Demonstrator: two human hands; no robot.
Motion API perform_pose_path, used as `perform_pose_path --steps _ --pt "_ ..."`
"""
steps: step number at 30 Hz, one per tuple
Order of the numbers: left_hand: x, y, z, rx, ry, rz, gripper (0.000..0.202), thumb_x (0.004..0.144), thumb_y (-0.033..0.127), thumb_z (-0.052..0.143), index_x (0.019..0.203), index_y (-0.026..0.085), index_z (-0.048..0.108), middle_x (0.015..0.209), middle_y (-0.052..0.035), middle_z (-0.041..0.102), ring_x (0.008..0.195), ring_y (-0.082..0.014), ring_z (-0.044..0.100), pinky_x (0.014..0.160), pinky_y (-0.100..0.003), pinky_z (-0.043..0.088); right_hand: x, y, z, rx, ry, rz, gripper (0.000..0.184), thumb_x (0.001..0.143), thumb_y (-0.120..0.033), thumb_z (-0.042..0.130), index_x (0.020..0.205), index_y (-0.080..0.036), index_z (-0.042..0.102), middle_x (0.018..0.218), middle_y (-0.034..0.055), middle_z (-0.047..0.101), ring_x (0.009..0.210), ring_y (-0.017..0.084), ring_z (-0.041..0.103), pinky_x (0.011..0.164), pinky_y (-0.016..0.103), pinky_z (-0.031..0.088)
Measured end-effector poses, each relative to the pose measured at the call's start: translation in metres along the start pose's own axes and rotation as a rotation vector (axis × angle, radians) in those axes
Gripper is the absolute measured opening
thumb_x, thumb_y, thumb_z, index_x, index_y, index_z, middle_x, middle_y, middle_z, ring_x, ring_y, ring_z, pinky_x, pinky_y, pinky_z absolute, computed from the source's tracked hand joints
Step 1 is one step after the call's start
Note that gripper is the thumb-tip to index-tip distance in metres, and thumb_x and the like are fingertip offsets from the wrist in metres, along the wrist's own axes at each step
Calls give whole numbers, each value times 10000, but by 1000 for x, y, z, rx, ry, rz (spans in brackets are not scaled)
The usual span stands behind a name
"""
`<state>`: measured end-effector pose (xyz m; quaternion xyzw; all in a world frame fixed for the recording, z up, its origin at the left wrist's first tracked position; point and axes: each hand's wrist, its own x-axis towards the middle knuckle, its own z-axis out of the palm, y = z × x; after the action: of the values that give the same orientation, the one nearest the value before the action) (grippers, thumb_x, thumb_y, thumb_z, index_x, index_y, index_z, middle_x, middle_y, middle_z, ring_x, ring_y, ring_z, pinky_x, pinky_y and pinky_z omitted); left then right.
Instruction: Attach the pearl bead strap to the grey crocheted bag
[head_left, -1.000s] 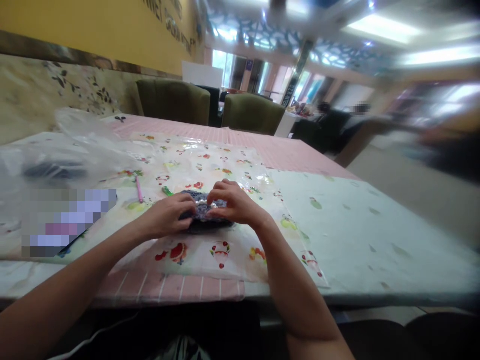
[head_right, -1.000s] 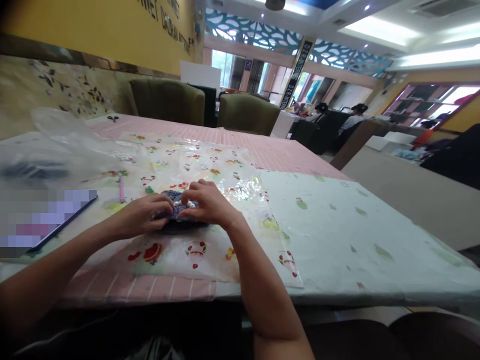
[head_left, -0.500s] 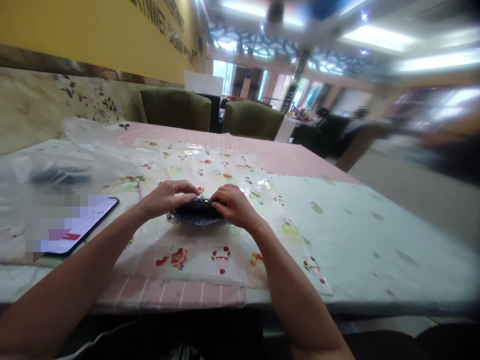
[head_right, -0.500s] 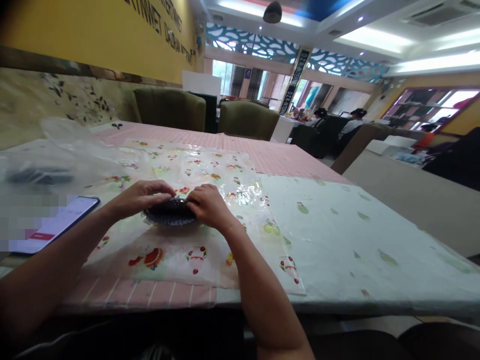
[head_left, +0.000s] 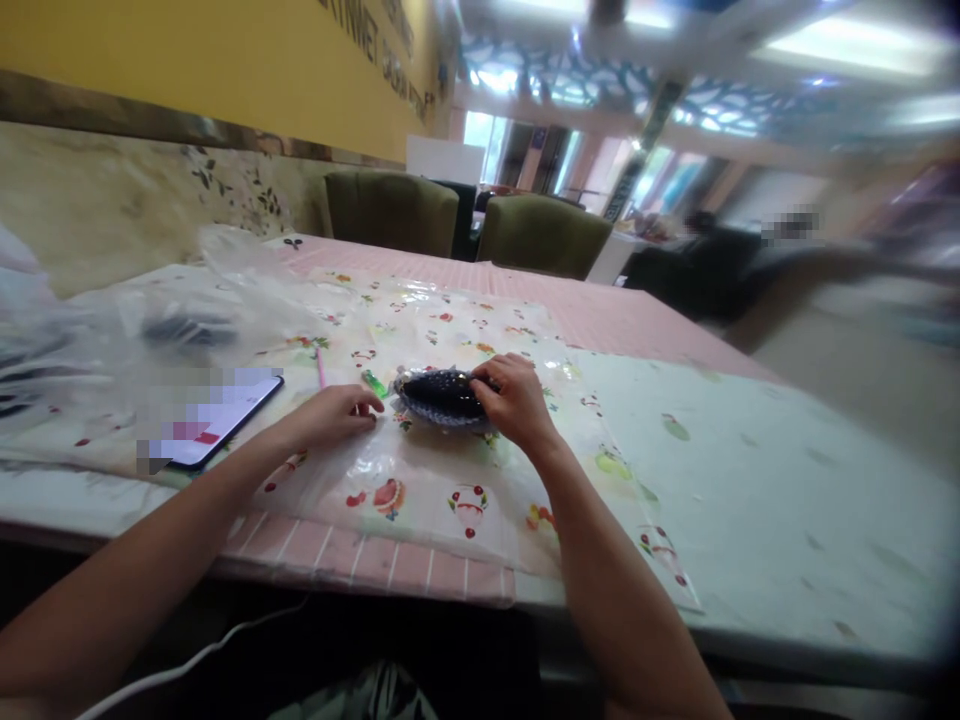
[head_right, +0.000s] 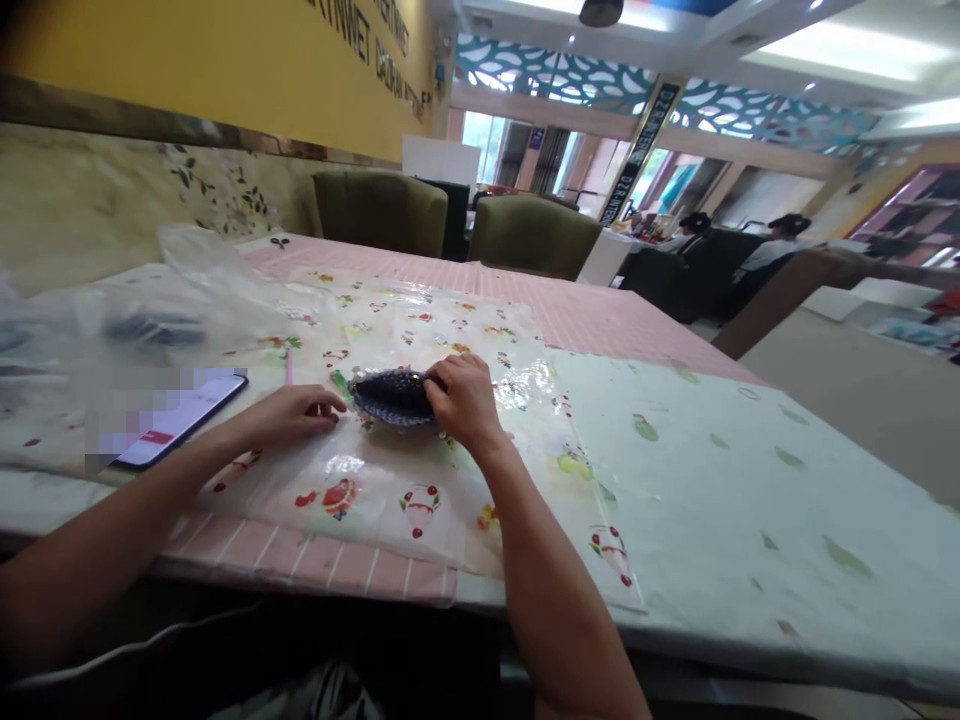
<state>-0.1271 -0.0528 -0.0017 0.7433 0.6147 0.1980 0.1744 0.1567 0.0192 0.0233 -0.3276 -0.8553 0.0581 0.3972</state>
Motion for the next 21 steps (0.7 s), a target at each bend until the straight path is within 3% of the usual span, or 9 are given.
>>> perform_pose_path --steps 3,7,10,13,17,21 --pt "-1 -4 9 31 25 54 230 786 343 566 836 203 740 875 -68 722 791 -200 653 739 -280 466 0 -1 1 -1 -9 3 99 829 -173 597 738 -197 630 763 26 650 796 189 553 843 359 373" --pt "-3 -1 -1 1 103 123 221 810 358 580 810 194 729 862 -62 724 787 -194 648 741 -271 451 1 -1 4 -6 -21 -7 102 829 -172 607 734 -187 642 758 26 653 772 177 547 851 349 373" --pt "-9 25 -14 -148 200 129 245 836 399 595 873 191 721 805 -36 695 727 -163 612 676 -247 438 1 -4 5 -11 -23 -8 100 823 -161 614 736 -177 659 762 30 663 775 175 549 856 345 372" --pt "-8 64 -18 -350 276 126 236 815 411 649 869 192 716 730 -10 654 687 -142 576 647 -236 437 1 -7 5 -12 -27 7 101 817 -157 619 727 -174 661 752 26 661 771 172 549 857 341 368" --pt "7 104 -5 -604 221 89 221 732 363 730 839 171 712 746 -12 676 679 -133 591 665 -246 471 1 -9 5 -8 -24 36 111 816 -152 609 715 -178 649 744 20 651 750 163 541 844 333 366" --pt "22 111 14 -905 159 -1 288 652 307 791 882 151 716 778 -18 689 672 -123 608 690 -264 502 2 -8 4 -5 -14 55 105 811 -155 611 717 -179 651 740 18 648 754 164 543 829 325 367"
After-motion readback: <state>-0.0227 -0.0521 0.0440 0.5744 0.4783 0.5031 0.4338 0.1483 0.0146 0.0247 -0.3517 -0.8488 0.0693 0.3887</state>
